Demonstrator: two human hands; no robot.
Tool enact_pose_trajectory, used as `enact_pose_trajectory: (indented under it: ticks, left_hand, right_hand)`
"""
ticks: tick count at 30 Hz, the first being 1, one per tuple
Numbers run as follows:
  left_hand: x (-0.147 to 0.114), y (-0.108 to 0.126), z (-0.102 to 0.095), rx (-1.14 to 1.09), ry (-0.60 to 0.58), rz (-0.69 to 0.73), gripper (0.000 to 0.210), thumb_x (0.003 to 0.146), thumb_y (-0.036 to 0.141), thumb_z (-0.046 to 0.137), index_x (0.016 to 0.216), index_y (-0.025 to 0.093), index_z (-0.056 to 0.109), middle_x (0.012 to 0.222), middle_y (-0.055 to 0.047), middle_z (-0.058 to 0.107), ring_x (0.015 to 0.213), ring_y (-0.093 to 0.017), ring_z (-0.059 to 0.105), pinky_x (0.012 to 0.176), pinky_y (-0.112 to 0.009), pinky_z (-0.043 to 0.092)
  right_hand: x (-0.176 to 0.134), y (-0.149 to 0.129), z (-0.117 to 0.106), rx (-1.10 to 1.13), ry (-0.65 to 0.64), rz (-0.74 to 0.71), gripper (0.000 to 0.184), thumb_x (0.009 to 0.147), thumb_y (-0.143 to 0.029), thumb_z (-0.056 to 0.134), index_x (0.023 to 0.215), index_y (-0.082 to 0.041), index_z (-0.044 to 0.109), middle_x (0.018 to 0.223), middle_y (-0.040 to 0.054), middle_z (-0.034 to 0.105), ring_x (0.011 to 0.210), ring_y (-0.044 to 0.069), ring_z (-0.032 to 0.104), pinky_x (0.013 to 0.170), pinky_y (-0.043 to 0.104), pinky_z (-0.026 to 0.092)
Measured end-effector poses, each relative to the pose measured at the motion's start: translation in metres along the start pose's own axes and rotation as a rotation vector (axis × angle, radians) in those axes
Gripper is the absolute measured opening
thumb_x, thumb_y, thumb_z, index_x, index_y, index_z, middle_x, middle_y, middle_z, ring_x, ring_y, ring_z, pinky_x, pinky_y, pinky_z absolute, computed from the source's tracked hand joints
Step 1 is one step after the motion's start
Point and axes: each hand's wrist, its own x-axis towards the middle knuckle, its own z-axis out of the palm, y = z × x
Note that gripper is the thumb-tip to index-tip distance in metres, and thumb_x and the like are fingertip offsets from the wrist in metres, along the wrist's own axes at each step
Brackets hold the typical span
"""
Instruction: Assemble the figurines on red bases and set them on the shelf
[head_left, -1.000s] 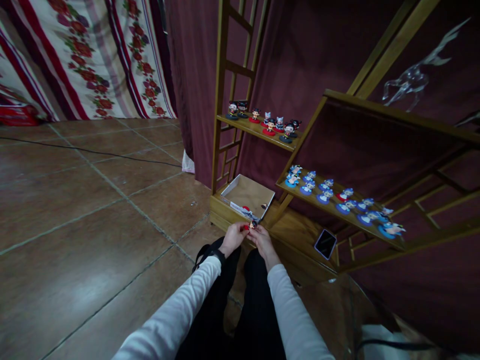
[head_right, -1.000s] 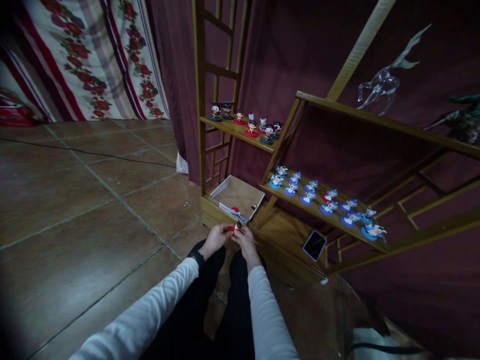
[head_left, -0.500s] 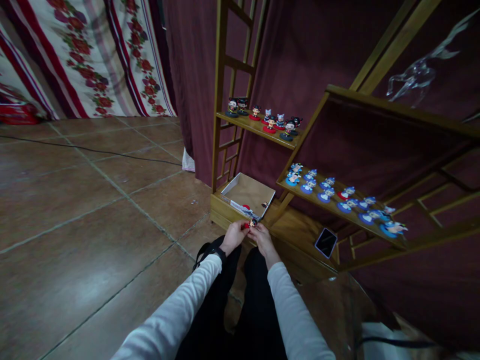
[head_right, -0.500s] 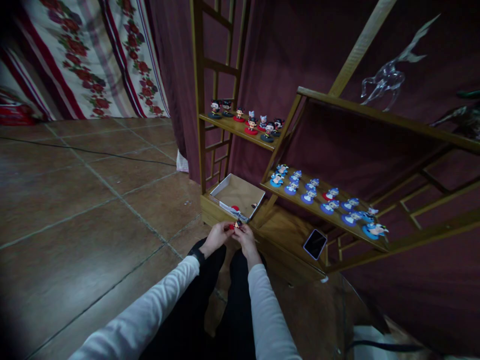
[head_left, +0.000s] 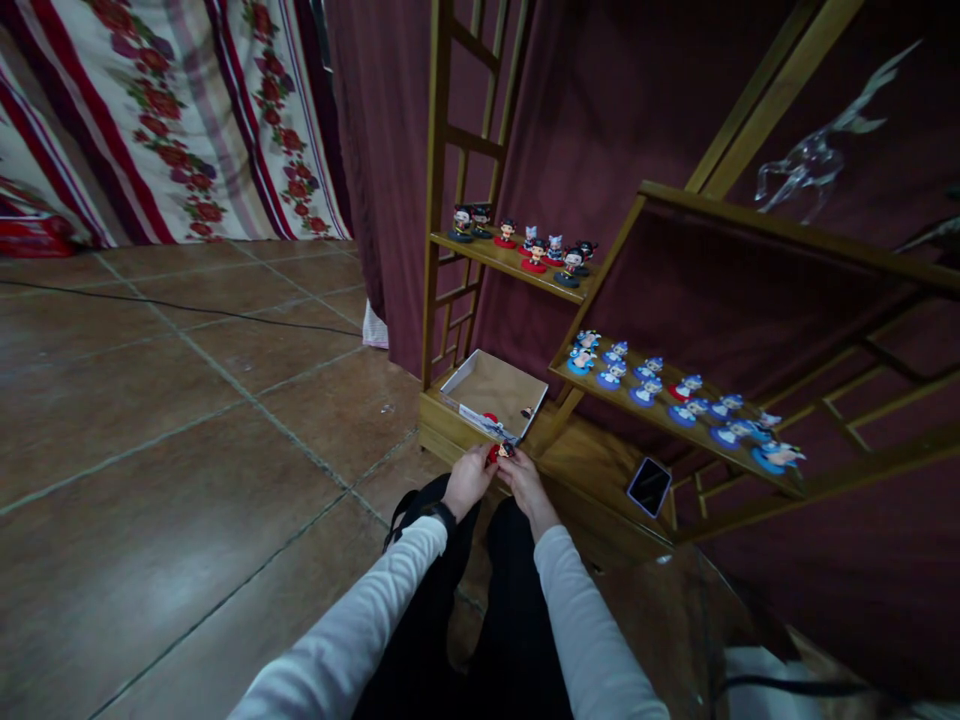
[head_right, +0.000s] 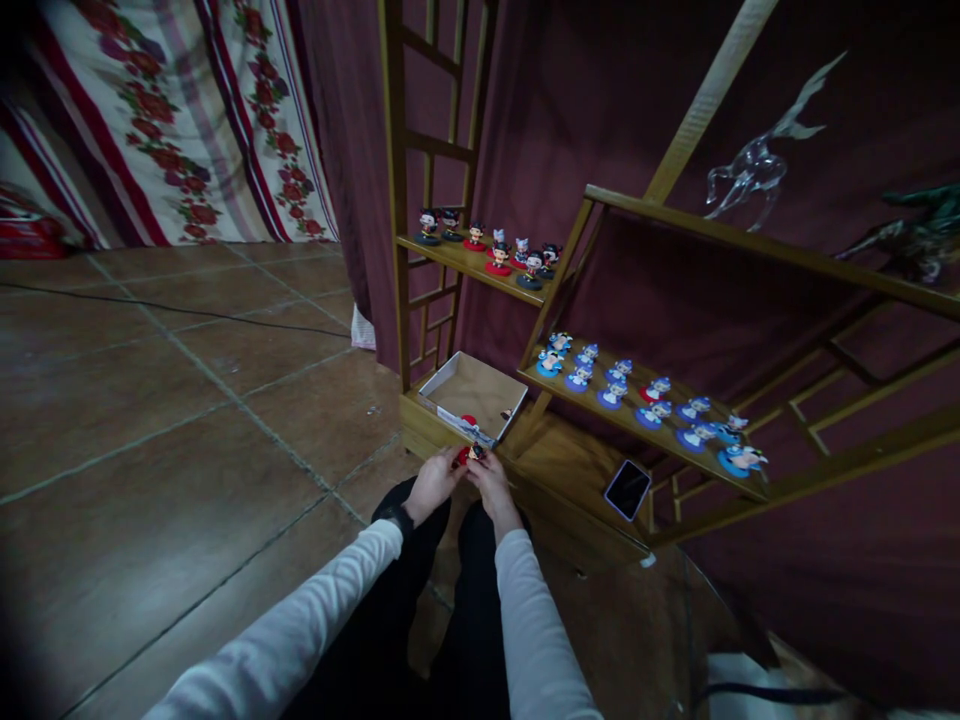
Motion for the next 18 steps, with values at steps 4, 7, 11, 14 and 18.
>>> enact_pose_trajectory:
  ticks: [4,7,11,14,18]
  left_hand:
    - [-0.008,0.004,0.001,0.163,-0.024,0.077,0.036,0.087,0.023,0.045,0.122,0.02,0.049,0.106,-0.009,0.058,0.096,-0.02,0.059,0.08,-0.028,0.046]
    - [-0.01,0.007,0.0,0.234,-0.04,0.113,0.034,0.089,0.025,0.04,0.122,0.019,0.047,0.103,-0.009,0.058,0.095,-0.02,0.058,0.079,-0.028,0.046]
    - [-0.012,0.009,0.0,0.306,-0.027,0.168,0.036,0.091,0.026,0.037,0.124,0.016,0.044,0.103,-0.011,0.056,0.095,-0.02,0.056,0.081,-0.03,0.045]
    - [-0.013,0.008,0.002,0.352,-0.002,0.208,0.038,0.091,0.024,0.036,0.127,0.013,0.041,0.105,-0.012,0.056,0.095,-0.021,0.056,0.085,-0.033,0.043]
    - [-0.013,0.006,0.005,0.417,0.024,0.216,0.041,0.09,0.021,0.035,0.13,0.011,0.039,0.106,-0.013,0.056,0.095,-0.022,0.055,0.084,-0.034,0.042]
  right_hand:
    - [0.001,0.002,0.002,-0.019,0.073,-0.027,0.034,0.054,-0.024,0.074,0.086,-0.023,0.063,0.082,-0.0008,0.069,0.076,0.015,0.063,0.071,0.028,0.05]
    - [0.002,0.004,0.002,-0.035,0.081,-0.032,0.033,0.054,-0.023,0.073,0.085,-0.022,0.063,0.082,-0.0003,0.069,0.078,0.016,0.062,0.072,0.029,0.05]
    - [0.004,0.004,0.001,-0.055,0.072,-0.022,0.03,0.056,-0.026,0.071,0.085,-0.022,0.064,0.082,-0.0007,0.069,0.079,0.016,0.062,0.074,0.029,0.049]
    - [0.004,0.003,0.002,-0.056,0.055,-0.024,0.029,0.056,-0.027,0.071,0.084,-0.021,0.064,0.081,-0.0011,0.069,0.079,0.016,0.062,0.075,0.029,0.048]
    - [0.003,0.002,0.004,-0.048,0.046,-0.035,0.032,0.055,-0.027,0.072,0.085,-0.021,0.063,0.082,-0.0013,0.069,0.079,0.015,0.062,0.076,0.028,0.049]
